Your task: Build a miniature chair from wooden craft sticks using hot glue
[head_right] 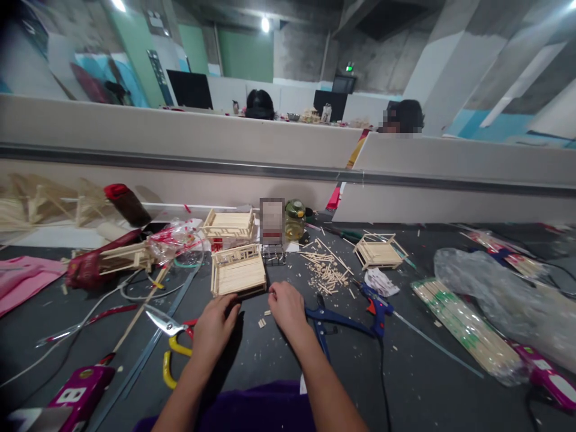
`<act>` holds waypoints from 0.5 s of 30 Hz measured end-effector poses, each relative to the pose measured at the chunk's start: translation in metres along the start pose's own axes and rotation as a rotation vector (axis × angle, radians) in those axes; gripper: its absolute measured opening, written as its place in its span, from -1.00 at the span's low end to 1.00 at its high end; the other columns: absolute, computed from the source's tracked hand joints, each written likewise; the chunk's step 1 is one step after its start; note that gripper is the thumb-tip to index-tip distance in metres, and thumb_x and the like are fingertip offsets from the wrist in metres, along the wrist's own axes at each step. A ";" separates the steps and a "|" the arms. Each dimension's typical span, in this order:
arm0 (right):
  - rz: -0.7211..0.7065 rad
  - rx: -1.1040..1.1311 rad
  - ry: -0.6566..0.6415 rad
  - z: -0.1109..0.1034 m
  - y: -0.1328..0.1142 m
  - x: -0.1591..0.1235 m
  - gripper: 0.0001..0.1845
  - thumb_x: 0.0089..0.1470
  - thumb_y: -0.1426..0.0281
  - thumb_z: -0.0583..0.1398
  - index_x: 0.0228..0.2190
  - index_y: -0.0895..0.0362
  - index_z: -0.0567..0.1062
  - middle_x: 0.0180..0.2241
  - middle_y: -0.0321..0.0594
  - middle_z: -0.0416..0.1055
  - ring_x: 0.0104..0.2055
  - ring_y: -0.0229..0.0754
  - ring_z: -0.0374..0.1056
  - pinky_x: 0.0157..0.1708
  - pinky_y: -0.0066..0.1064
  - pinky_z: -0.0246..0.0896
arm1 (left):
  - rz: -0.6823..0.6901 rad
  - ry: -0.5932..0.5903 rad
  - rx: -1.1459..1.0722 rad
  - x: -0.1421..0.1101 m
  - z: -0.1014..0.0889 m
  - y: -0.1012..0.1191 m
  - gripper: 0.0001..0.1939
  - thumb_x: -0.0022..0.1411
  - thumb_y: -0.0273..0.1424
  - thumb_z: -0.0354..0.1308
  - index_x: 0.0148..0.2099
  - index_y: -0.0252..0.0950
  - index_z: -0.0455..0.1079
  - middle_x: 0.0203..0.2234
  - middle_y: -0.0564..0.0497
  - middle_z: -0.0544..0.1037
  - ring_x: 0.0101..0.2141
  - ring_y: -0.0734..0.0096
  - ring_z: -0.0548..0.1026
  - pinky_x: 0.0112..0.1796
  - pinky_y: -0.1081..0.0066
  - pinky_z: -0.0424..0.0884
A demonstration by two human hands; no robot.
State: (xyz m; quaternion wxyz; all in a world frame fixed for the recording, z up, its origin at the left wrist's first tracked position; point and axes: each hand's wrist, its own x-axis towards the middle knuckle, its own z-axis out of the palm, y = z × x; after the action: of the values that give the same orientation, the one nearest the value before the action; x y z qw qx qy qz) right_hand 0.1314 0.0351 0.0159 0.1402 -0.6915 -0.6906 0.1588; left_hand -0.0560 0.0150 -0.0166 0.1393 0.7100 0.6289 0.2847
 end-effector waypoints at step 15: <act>-0.013 -0.010 -0.177 0.002 -0.006 0.073 -0.70 0.06 0.50 0.13 -0.24 0.04 0.61 -0.15 -0.12 0.57 -0.10 -0.10 0.45 -0.27 -0.44 0.17 | -0.396 0.442 -0.566 0.021 -0.012 -0.027 -0.48 0.02 -0.05 0.23 -0.06 -0.28 0.36 -0.14 -0.09 0.47 -0.15 0.17 0.45 -0.18 0.27 0.39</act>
State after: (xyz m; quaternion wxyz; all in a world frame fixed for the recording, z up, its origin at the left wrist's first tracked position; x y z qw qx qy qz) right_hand 0.1251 0.1078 0.0147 0.0760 -0.6709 -0.7056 0.2149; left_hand -0.0836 0.0379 -0.0170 0.2425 0.4306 0.6650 0.5600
